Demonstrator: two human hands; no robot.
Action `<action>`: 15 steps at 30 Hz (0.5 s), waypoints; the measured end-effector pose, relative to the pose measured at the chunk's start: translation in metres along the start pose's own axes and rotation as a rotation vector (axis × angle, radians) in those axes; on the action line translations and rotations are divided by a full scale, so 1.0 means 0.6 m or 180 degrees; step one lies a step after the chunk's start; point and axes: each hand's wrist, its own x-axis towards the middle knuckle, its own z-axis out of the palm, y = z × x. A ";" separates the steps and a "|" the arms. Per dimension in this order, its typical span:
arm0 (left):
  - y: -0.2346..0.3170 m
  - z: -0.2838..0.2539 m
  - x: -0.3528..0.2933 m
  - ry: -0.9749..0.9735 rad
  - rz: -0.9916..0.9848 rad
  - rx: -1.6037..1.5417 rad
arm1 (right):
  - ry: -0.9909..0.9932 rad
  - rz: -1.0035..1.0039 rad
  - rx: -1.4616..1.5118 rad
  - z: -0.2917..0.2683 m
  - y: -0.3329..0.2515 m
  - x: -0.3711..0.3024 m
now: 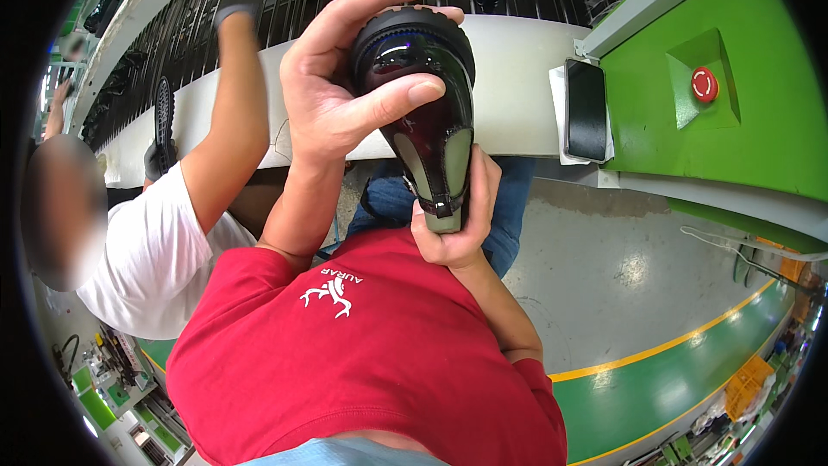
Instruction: Inspect and organize shoe components on an assembly line conveyor belt.
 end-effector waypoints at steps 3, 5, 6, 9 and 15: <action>-0.003 0.001 0.000 -0.0011 -0.0024 -0.0117 | 0.0005 0.0001 0.0013 -0.002 0.002 -0.003; 0.000 0.005 -0.001 0.0009 -0.0070 -0.0156 | 0.0014 -0.0015 -0.0007 -0.003 0.003 -0.004; 0.001 0.006 -0.002 0.0027 -0.0118 -0.0191 | 0.0024 -0.0030 -0.0022 -0.004 0.003 -0.004; 0.003 0.004 -0.002 -0.0026 -0.0113 -0.0231 | 0.0031 -0.0061 -0.0069 -0.004 0.000 -0.002; 0.003 0.005 0.000 -0.0008 0.0003 -0.0253 | 0.0018 -0.0044 -0.0031 -0.006 -0.004 -0.001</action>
